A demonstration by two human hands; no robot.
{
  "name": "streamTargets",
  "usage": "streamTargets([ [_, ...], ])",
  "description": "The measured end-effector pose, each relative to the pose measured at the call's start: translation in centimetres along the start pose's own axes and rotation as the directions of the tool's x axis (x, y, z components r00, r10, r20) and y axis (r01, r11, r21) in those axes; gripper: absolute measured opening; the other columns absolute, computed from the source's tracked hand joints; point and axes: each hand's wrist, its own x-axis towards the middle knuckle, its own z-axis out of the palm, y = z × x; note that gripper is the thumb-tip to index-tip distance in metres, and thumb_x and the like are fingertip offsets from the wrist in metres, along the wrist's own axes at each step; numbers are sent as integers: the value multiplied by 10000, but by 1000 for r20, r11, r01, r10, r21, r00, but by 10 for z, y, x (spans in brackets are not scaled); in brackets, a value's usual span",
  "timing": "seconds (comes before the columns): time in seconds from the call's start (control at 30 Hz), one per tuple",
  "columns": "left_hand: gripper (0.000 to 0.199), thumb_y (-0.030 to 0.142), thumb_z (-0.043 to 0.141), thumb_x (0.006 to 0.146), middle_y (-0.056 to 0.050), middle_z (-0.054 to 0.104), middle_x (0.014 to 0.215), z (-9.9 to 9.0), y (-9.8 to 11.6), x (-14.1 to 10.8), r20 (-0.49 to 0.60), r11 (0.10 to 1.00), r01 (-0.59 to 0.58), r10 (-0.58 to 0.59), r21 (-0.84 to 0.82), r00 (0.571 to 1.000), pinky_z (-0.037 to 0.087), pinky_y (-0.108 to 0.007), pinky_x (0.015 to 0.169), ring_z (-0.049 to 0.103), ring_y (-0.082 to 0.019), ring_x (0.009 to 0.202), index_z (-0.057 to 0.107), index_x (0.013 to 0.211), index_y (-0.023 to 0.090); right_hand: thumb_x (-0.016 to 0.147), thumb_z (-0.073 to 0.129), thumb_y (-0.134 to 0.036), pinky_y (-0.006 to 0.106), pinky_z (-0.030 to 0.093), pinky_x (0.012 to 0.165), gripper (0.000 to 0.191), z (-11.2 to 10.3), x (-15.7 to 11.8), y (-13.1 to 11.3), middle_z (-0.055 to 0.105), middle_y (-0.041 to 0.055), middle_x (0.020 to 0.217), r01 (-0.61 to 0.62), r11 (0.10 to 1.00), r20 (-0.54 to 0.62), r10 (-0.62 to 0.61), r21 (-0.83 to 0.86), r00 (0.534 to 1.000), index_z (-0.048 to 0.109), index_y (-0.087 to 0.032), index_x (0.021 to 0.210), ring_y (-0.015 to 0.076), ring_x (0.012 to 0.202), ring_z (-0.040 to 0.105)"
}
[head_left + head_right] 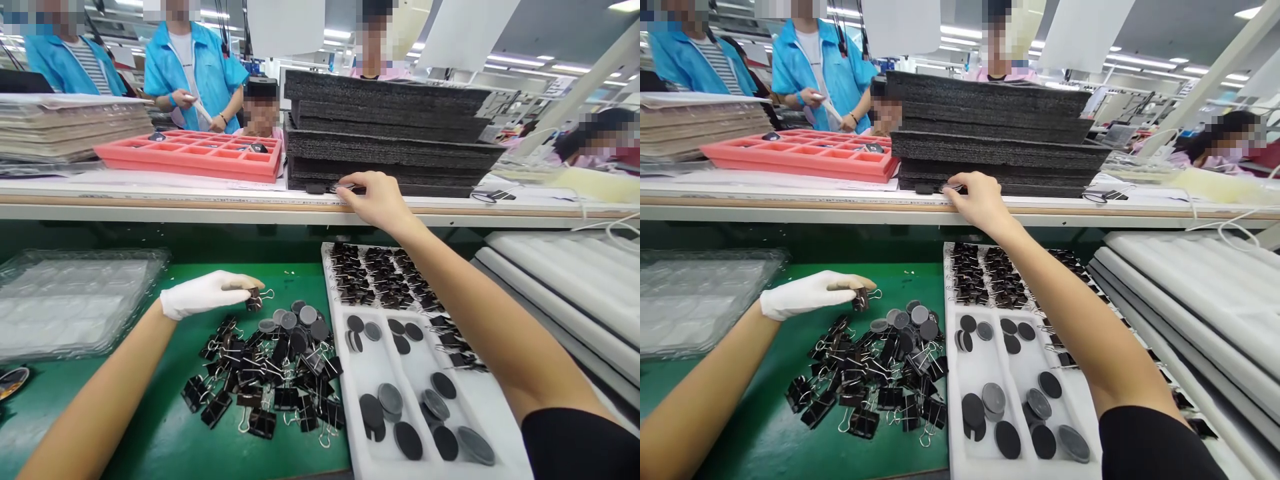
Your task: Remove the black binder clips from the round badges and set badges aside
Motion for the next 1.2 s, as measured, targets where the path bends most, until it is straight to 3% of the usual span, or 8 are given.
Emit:
streamTargets([
  [0.13, 517, 633, 556, 972, -42, 657, 1488, 0, -2, 0, -1, 1000, -19, 19, 4, 1000, 484, -418, 1194, 617, -269, 1381, 743, 1310, 290, 956, 609, -399, 483, 545, 1010, 307, -8, -5, 4, 804, 96, 1139, 4, 999, -29, -3, 52, 1000, 813, -199, 1068, 304, 1073, 735],
  [0.4, 538, 645, 550, 962, -32, 665, 1477, 0, 2, 0, -20, 1000, -4, 5, 31, 1000, 509, -407, 1168, 629, -261, 1368, 725, 1342, 307, 913, 639, -448, 554, 509, 1033, 403, -14, -7, 7, 773, 98, 1204, 39, 998, 114, -33, -52, 993, 781, -237, 1225, 334, 1142, 697],
  [0.8, 567, 641, 535, 964, -42, 662, 1482, -1, 1, -1, -5, 1000, 15, -15, 15, 1000, 492, -401, 1178, 623, -269, 1370, 706, 1371, 284, 936, 606, -417, 566, 461, 1041, 344, 3, -3, 9, 756, 101, 1195, 52, 999, 69, -52, 4, 996, 783, -243, 1174, 333, 1173, 643],
  [0.97, 545, 638, 532, 957, -48, 746, 1346, -2, 7, -3, -37, 1000, 25, -25, -4, 999, 523, -379, 1117, 686, -268, 1249, 740, 1277, 249, 928, 649, -521, 654, 406, 1043, 415, 9, -5, 9, 678, 152, 1219, 3, 999, 4, -2, -45, 1000, 739, -233, 1213, 408, 1266, 537],
  [1.07, 544, 664, 502, 954, -31, 781, 1223, -2, 11, -3, -147, 989, 90, -72, 115, 986, 544, -352, 1044, 704, -265, 1140, 751, 1170, 231, 961, 601, -626, 660, 367, 1073, 531, -7, -23, 3, 632, 179, 1261, 12, 998, -20, -13, -65, 1000, 654, -236, 1317, 423, 1287, 499],
  [1.2, 554, 671, 484, 938, -24, 772, 1184, 0, 9, 3, -299, 922, 259, -170, 288, 939, 542, -372, 995, 689, -266, 1070, 708, 1174, 222, 1037, 470, -590, 596, 376, 1116, 435, -46, -65, -2, 675, 141, 1194, 29, 994, 59, -23, -108, 998, 646, -284, 1290, 384, 1265, 553],
])
